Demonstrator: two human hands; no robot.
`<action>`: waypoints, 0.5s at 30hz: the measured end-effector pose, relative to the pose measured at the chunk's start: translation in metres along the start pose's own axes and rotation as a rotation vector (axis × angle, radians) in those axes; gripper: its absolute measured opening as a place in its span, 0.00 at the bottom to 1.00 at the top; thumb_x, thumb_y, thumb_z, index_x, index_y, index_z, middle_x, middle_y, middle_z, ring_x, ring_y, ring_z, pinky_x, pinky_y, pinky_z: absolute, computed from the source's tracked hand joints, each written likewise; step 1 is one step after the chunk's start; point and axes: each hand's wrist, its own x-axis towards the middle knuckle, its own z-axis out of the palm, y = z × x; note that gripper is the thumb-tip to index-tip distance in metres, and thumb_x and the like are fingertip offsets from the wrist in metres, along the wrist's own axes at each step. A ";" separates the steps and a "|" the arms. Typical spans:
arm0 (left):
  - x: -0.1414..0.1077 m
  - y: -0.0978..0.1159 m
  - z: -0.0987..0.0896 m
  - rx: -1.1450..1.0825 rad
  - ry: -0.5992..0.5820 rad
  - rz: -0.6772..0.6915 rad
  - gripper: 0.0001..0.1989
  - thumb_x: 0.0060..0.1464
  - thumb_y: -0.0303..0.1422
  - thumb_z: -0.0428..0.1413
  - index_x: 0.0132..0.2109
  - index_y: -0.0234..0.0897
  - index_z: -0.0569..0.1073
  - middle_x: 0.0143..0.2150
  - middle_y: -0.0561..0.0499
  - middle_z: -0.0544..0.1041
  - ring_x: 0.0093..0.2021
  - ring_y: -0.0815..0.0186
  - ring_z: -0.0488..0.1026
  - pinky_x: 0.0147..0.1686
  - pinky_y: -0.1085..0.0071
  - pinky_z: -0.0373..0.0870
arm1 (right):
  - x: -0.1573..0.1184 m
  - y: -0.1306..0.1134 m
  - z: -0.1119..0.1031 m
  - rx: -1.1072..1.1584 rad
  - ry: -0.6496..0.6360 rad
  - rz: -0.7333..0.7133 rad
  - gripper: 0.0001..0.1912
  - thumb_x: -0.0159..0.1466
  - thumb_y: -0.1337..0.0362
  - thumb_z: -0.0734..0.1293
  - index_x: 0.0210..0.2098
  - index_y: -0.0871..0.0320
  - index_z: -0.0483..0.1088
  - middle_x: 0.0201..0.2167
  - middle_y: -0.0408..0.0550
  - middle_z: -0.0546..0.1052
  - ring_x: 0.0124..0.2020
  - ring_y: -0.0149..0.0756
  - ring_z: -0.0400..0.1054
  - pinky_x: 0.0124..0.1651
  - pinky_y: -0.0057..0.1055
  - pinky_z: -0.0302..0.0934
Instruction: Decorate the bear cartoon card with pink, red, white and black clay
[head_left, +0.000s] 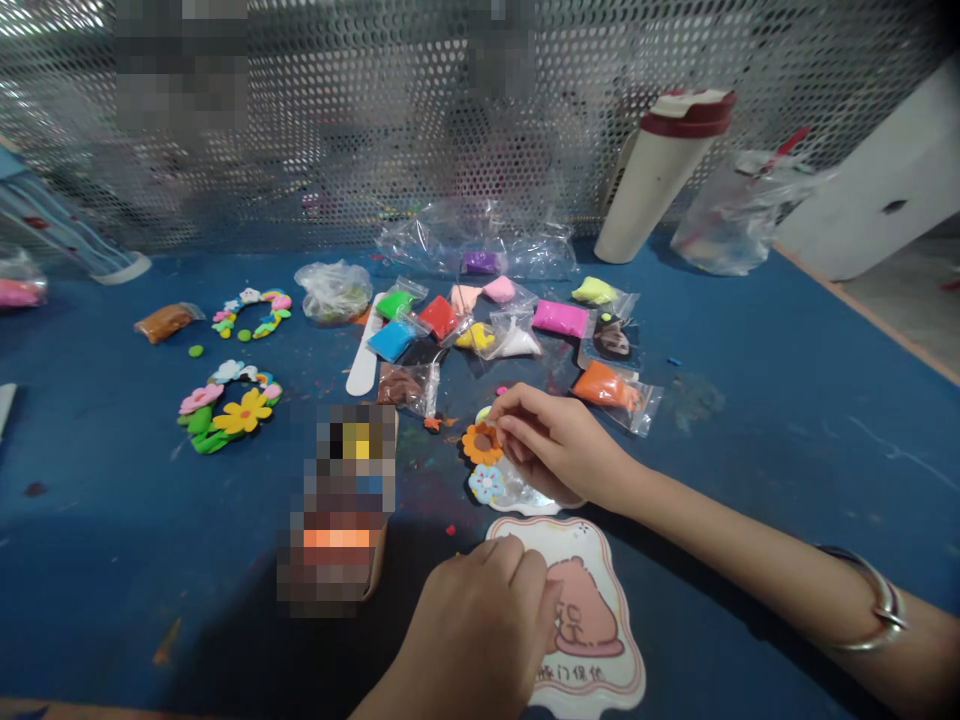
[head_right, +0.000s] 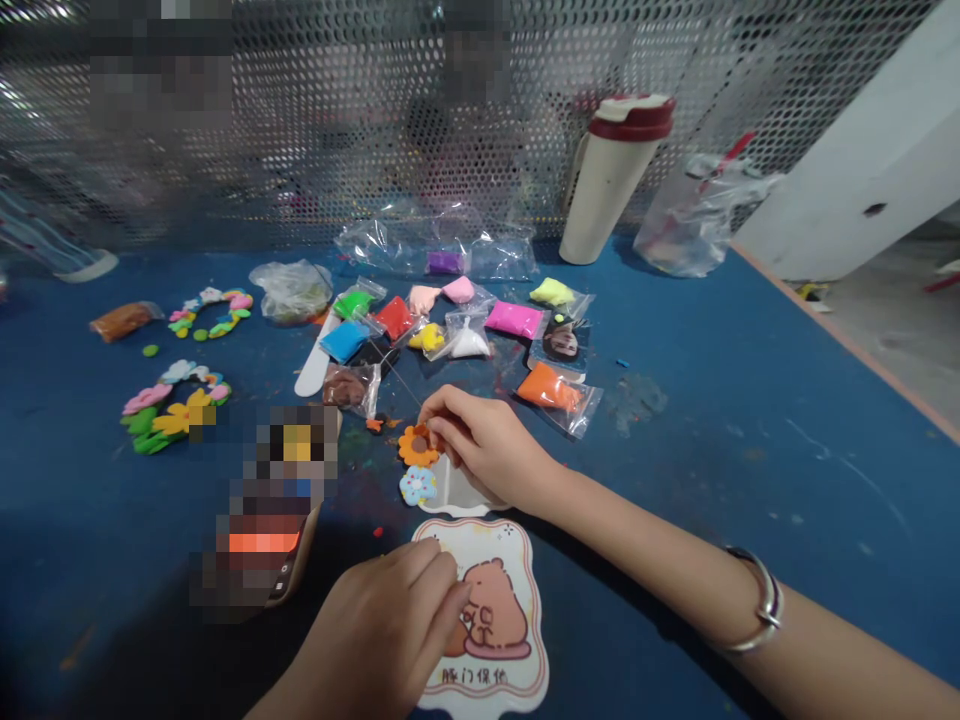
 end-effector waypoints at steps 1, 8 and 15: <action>0.000 0.000 0.000 0.000 0.000 -0.001 0.09 0.57 0.25 0.48 0.30 0.40 0.67 0.25 0.54 0.71 0.23 0.61 0.72 0.18 0.67 0.60 | 0.000 0.000 0.000 -0.005 -0.002 0.001 0.06 0.67 0.69 0.57 0.36 0.55 0.63 0.24 0.38 0.70 0.22 0.26 0.62 0.29 0.26 0.57; -0.002 -0.001 0.001 -0.004 -0.004 -0.004 0.09 0.57 0.25 0.48 0.30 0.40 0.67 0.25 0.53 0.72 0.23 0.62 0.72 0.18 0.68 0.60 | 0.000 -0.001 0.000 -0.015 -0.005 0.015 0.06 0.65 0.71 0.58 0.35 0.55 0.64 0.23 0.37 0.69 0.21 0.26 0.62 0.29 0.26 0.56; -0.001 0.001 0.000 -0.007 -0.027 -0.002 0.09 0.58 0.25 0.47 0.31 0.40 0.68 0.26 0.53 0.72 0.24 0.60 0.73 0.19 0.67 0.63 | -0.001 -0.004 0.001 0.105 0.039 0.055 0.05 0.65 0.69 0.60 0.35 0.54 0.65 0.22 0.37 0.68 0.21 0.27 0.62 0.29 0.28 0.57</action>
